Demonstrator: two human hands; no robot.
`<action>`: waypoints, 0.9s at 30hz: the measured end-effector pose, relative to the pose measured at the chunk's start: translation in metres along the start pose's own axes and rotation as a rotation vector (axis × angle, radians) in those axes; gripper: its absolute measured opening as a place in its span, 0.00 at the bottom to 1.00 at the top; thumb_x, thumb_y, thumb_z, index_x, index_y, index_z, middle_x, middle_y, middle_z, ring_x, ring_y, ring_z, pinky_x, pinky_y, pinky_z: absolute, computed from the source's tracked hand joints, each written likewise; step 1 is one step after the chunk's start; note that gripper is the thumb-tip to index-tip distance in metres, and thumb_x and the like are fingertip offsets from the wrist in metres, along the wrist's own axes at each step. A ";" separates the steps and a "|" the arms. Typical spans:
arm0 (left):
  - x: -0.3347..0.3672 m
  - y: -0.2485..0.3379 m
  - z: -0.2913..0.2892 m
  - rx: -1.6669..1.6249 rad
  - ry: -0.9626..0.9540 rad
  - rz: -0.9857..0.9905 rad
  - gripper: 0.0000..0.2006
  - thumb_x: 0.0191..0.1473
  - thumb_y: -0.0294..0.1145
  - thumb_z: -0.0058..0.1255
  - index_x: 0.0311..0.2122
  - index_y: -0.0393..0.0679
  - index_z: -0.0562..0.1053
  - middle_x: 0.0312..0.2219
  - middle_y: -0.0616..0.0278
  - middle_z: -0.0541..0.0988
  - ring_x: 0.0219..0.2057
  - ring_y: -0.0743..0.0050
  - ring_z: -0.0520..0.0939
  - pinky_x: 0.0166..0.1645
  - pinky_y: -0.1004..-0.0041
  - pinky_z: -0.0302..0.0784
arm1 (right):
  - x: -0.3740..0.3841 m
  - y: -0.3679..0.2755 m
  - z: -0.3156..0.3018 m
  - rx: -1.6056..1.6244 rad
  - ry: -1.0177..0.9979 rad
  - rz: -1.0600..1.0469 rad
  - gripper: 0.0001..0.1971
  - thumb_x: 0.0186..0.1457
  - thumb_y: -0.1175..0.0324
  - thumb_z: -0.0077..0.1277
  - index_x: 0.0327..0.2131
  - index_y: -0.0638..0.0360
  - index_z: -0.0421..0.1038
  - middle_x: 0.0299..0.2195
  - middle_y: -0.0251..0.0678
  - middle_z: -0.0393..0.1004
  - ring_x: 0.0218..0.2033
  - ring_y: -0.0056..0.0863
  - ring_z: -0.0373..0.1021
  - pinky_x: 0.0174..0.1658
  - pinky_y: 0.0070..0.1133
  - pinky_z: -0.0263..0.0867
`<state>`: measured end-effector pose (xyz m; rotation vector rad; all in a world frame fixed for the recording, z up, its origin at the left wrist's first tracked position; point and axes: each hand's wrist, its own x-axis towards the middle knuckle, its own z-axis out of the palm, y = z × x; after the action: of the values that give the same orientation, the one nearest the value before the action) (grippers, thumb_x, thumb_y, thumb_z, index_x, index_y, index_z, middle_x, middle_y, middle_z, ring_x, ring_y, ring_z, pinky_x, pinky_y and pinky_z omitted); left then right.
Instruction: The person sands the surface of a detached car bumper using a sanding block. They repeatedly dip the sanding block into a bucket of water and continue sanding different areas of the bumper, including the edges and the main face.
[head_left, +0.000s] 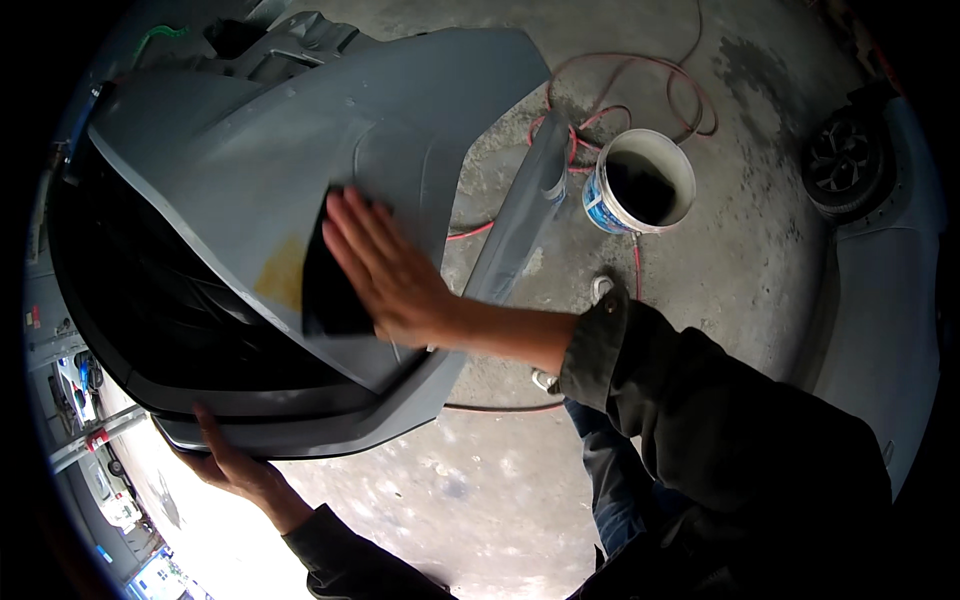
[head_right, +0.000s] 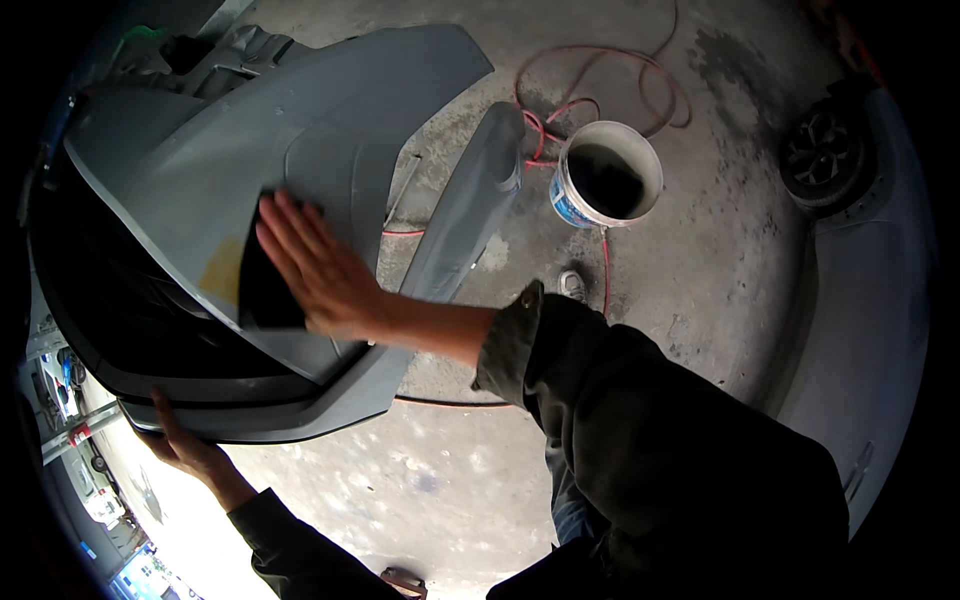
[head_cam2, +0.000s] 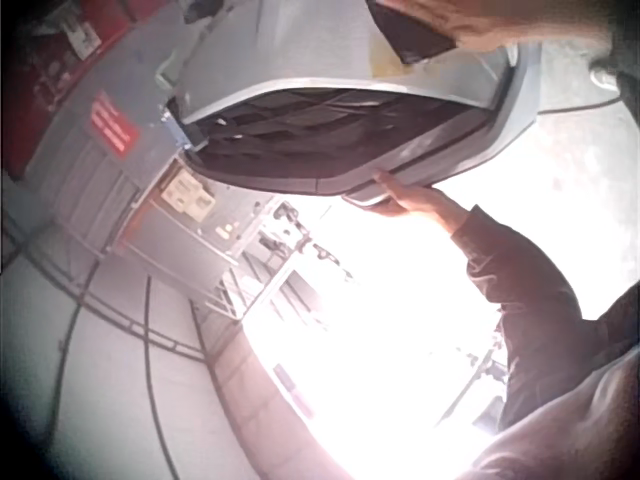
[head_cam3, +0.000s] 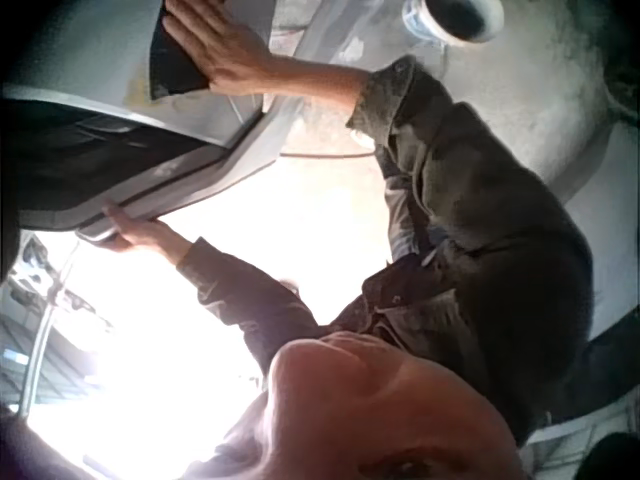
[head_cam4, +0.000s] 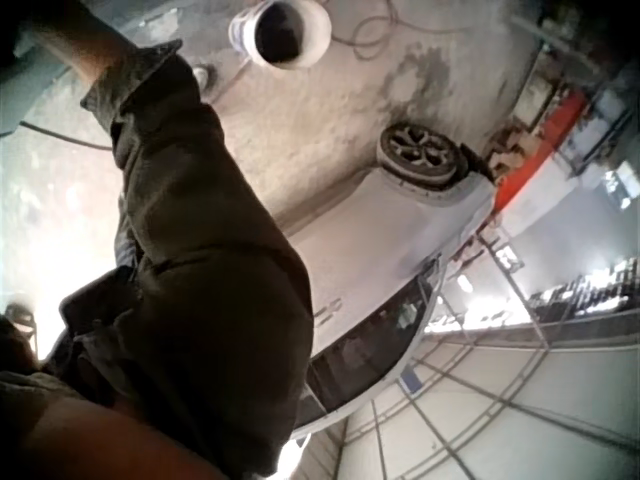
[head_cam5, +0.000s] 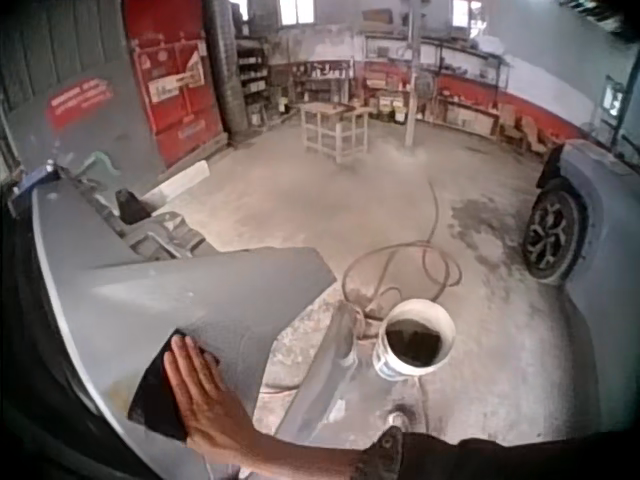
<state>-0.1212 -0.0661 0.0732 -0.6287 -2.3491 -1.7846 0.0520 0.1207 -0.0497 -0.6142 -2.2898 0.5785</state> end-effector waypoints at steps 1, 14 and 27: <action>0.003 -0.004 -0.023 0.040 0.025 0.033 0.33 0.56 0.31 0.60 0.66 0.42 0.63 0.61 0.50 0.69 0.60 0.54 0.73 0.65 0.57 0.70 | -0.017 -0.022 0.023 0.048 -0.048 -0.113 0.37 0.52 0.76 0.43 0.67 0.73 0.49 0.72 0.55 0.37 0.74 0.46 0.32 0.74 0.40 0.33; 0.001 -0.001 0.004 -0.018 0.017 0.084 0.34 0.55 0.37 0.63 0.65 0.42 0.64 0.58 0.50 0.72 0.57 0.55 0.74 0.61 0.59 0.72 | -0.011 -0.006 0.013 -0.293 -0.044 -0.446 0.33 0.60 0.68 0.41 0.67 0.72 0.50 0.72 0.56 0.39 0.74 0.48 0.33 0.74 0.41 0.29; -0.002 0.000 0.004 0.007 -0.010 0.106 0.35 0.55 0.36 0.62 0.66 0.43 0.63 0.60 0.47 0.70 0.60 0.49 0.71 0.63 0.57 0.69 | 0.027 -0.024 0.009 -0.187 0.010 -0.441 0.40 0.53 0.66 0.50 0.67 0.71 0.49 0.72 0.52 0.40 0.74 0.45 0.37 0.74 0.41 0.35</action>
<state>-0.1189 -0.0633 0.0711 -0.7471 -2.2811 -1.7322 0.0223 0.1149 -0.0286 -0.1805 -2.3837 0.1506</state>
